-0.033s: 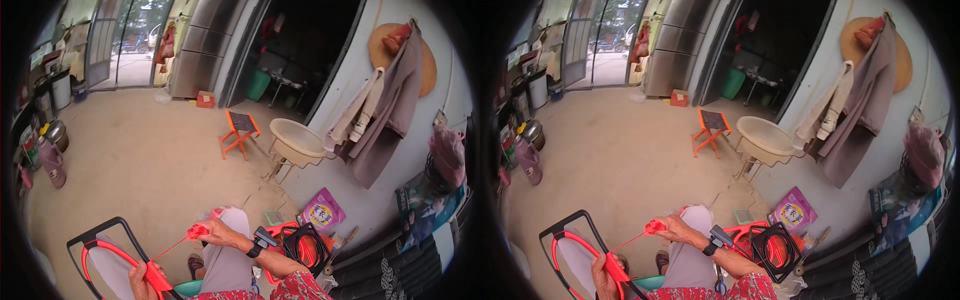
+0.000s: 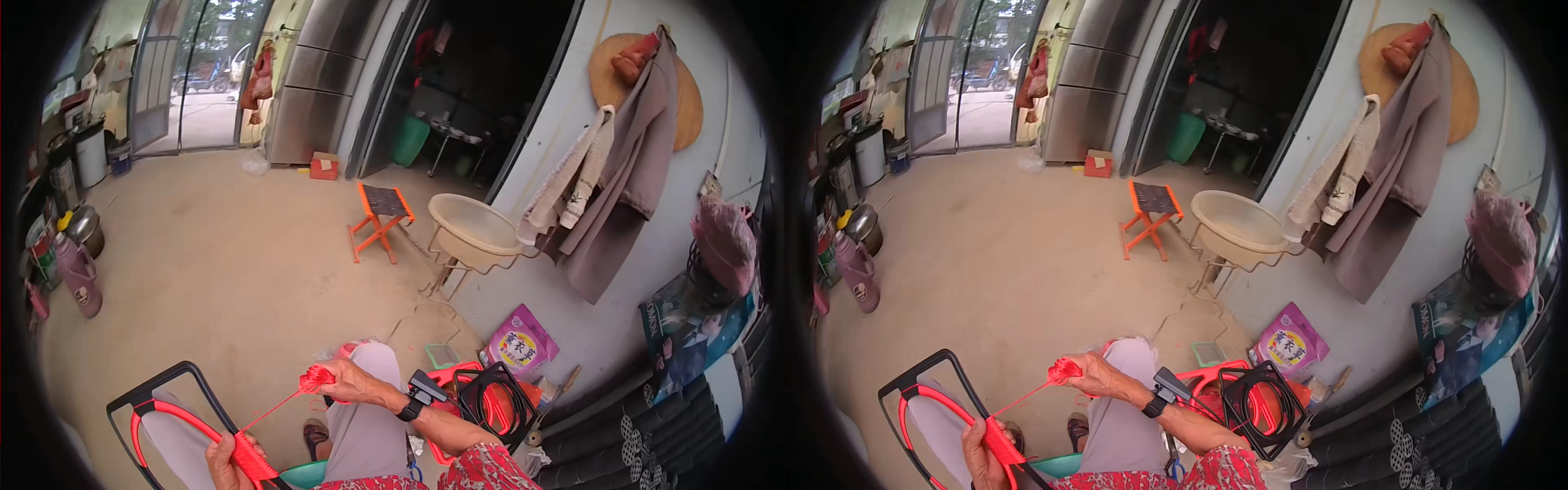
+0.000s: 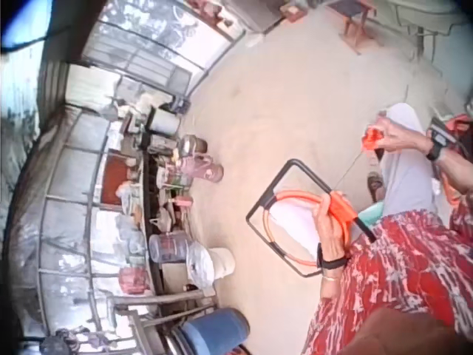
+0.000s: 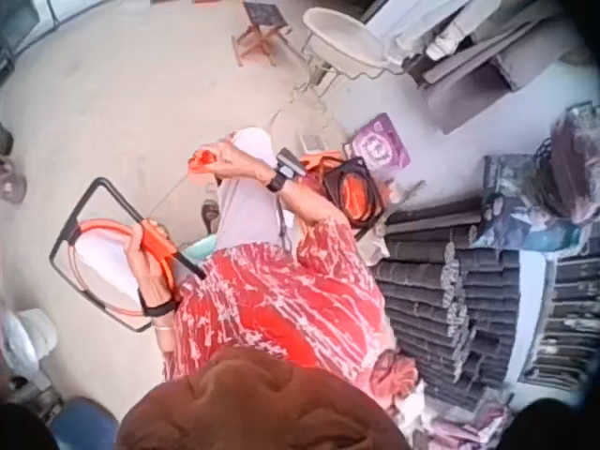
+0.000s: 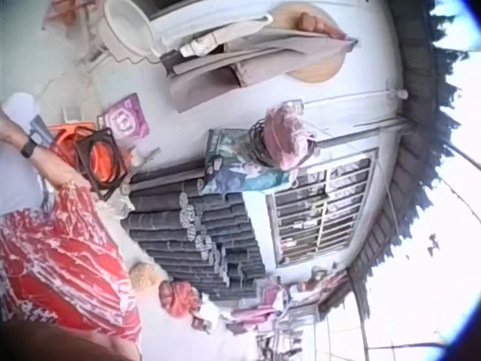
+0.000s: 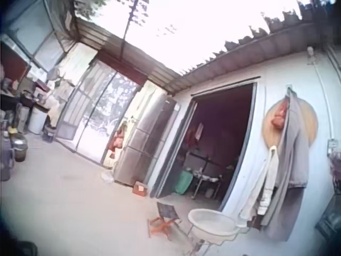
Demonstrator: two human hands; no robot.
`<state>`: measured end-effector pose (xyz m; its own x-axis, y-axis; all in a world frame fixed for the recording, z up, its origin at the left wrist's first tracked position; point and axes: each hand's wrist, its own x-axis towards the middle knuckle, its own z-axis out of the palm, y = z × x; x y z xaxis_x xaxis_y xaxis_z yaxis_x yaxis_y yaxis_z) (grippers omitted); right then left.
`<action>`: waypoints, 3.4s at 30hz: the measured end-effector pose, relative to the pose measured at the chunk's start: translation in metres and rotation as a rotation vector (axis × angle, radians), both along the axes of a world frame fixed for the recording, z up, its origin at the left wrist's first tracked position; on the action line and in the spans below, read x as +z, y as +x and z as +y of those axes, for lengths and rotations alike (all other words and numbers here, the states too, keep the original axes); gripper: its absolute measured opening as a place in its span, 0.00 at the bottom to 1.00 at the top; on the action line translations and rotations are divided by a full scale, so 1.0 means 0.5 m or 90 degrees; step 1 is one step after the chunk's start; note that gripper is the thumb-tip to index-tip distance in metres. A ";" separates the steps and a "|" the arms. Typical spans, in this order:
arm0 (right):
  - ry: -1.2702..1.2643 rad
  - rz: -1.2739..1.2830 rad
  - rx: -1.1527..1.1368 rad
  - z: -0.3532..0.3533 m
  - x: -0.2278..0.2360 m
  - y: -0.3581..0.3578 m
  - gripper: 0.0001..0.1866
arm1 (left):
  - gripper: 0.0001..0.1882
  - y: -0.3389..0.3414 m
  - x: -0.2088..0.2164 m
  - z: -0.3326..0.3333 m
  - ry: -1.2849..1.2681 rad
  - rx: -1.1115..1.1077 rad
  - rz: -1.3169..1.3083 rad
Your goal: The person is wrapping a red plastic string or cord tightly around a circular metal or plastic frame, likely as part of a furniture manufacturing process.
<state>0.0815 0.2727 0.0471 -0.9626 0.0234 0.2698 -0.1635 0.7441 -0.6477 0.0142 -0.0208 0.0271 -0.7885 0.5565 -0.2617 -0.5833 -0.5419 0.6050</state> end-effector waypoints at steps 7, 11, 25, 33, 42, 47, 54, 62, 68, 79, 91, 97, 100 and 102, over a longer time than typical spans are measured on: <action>-0.906 -0.109 -0.138 0.143 0.002 0.044 0.11 | 0.12 -0.002 0.023 0.034 -0.109 0.010 -0.071; -1.134 0.047 -0.020 0.162 -0.024 0.032 0.10 | 0.11 -0.015 0.031 0.021 -0.141 -0.015 -0.024; -1.246 0.175 -0.294 0.237 -0.189 -0.080 0.11 | 0.11 -0.036 0.043 0.034 -0.205 0.073 -0.068; -1.388 0.340 -0.270 0.372 -0.198 0.003 0.09 | 0.09 -0.052 0.034 0.032 -0.169 0.041 -0.056; -0.986 -0.039 -0.338 0.240 -0.071 -0.024 0.12 | 0.14 -0.045 -0.042 0.012 -0.117 0.167 -0.025; -0.754 -0.245 -0.212 0.125 -0.038 -0.043 0.19 | 0.16 -0.026 -0.044 0.035 -0.045 0.180 -0.009; -0.601 -0.205 -0.006 -0.021 -0.001 -0.125 0.20 | 0.11 -0.006 -0.054 0.003 0.023 0.235 -0.037; -0.176 -0.116 0.118 -0.224 0.157 -0.198 0.15 | 0.18 -0.010 -0.073 0.000 0.056 0.279 -0.011; 0.373 0.157 0.382 -0.310 0.113 -0.241 0.09 | 0.20 0.007 -0.037 0.025 0.051 0.349 0.080; -0.360 0.018 0.066 -0.196 0.024 -0.174 0.07 | 0.14 0.002 -0.063 0.012 0.065 0.335 0.008; -0.565 -0.310 0.210 -0.233 -0.089 -0.154 0.11 | 0.21 -0.013 -0.095 -0.009 0.032 0.071 -0.238; -0.333 -0.031 0.345 -0.221 -0.107 -0.152 0.13 | 0.19 -0.024 -0.101 -0.021 -0.069 -0.087 -0.204; -0.165 -0.004 0.398 -0.217 -0.110 -0.154 0.14 | 0.19 -0.025 -0.089 -0.017 -0.107 -0.129 -0.149; -0.087 -0.003 0.389 -0.215 -0.108 -0.156 0.14 | 0.19 -0.026 -0.088 -0.015 -0.133 -0.145 -0.154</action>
<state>0.0033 0.1654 -0.0069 -0.8141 -0.4978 0.2992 -0.5302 0.4268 -0.7326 0.0010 -0.0285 -0.0169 -0.5526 0.6251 -0.5512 -0.8140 -0.2626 0.5182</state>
